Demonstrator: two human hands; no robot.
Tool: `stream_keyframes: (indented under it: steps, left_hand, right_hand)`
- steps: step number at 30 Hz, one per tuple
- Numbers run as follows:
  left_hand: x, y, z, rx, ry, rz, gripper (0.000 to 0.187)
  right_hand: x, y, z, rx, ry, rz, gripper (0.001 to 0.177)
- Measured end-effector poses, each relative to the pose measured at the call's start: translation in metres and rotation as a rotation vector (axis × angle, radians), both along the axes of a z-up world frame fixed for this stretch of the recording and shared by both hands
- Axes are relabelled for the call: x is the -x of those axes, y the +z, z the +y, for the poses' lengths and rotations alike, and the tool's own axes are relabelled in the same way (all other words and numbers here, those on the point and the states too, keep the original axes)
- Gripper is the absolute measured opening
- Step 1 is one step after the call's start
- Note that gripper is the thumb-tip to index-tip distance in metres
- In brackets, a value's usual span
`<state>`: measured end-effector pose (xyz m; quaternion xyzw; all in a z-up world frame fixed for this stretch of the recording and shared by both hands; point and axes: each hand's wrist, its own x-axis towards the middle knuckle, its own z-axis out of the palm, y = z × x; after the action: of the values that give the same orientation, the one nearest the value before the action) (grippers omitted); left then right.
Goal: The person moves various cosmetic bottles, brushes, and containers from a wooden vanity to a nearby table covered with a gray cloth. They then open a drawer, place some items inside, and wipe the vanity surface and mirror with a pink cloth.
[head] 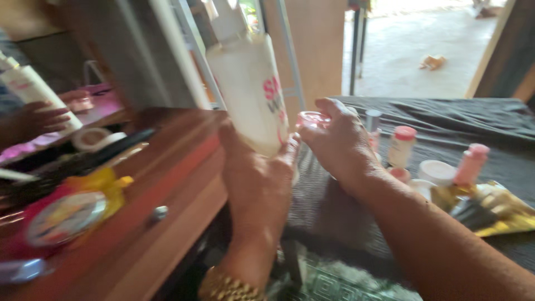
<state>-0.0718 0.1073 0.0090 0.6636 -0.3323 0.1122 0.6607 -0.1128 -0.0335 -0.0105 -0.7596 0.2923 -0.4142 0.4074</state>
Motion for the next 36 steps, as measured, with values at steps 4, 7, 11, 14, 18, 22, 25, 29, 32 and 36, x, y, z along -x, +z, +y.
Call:
stream_keyframes:
  steps: [4,7,11,14,18,22,25,29,32,36]
  left_hand:
    - [0.015,-0.04,-0.045,-0.102,-0.006,-0.03,0.071]
    - [0.03,-0.068,-0.068,-0.13,-0.051,0.038,0.073]
    - [0.043,-0.096,-0.088,-0.211,-0.099,0.203,0.071]
    - [0.048,-0.113,-0.098,-0.247,-0.14,0.254,0.069]
    - [0.05,-0.129,-0.107,-0.316,-0.157,0.209,0.067]
    - [0.049,-0.144,-0.115,-0.371,-0.174,0.273,0.069]
    - [0.047,-0.153,-0.119,-0.33,-0.184,0.264,0.071]
    - [0.046,-0.164,-0.121,-0.33,-0.178,0.261,0.071]
    - [0.045,-0.171,-0.124,-0.279,-0.208,0.234,0.069]
    - [0.042,-0.175,-0.134,-0.257,-0.161,0.136,0.076]
  right_hand:
    - [0.032,-0.035,-0.03,0.014,-0.166,0.069,0.067]
    - [0.056,-0.063,-0.045,-0.114,-0.2,0.097,0.068]
    - [0.082,-0.097,-0.06,0.036,-0.336,0.198,0.067]
    - [0.093,-0.119,-0.067,-0.015,-0.393,0.266,0.064]
    - [0.102,-0.145,-0.071,-0.167,-0.366,0.229,0.05]
    - [0.108,-0.166,-0.078,0.099,-0.329,0.183,0.056]
    - [0.108,-0.176,-0.081,0.127,-0.315,0.226,0.05]
    - [0.106,-0.18,-0.079,0.044,-0.327,0.317,0.043]
    - [0.106,-0.182,-0.078,0.003,-0.31,0.289,0.044]
    - [0.105,-0.184,-0.079,0.073,-0.291,0.247,0.046]
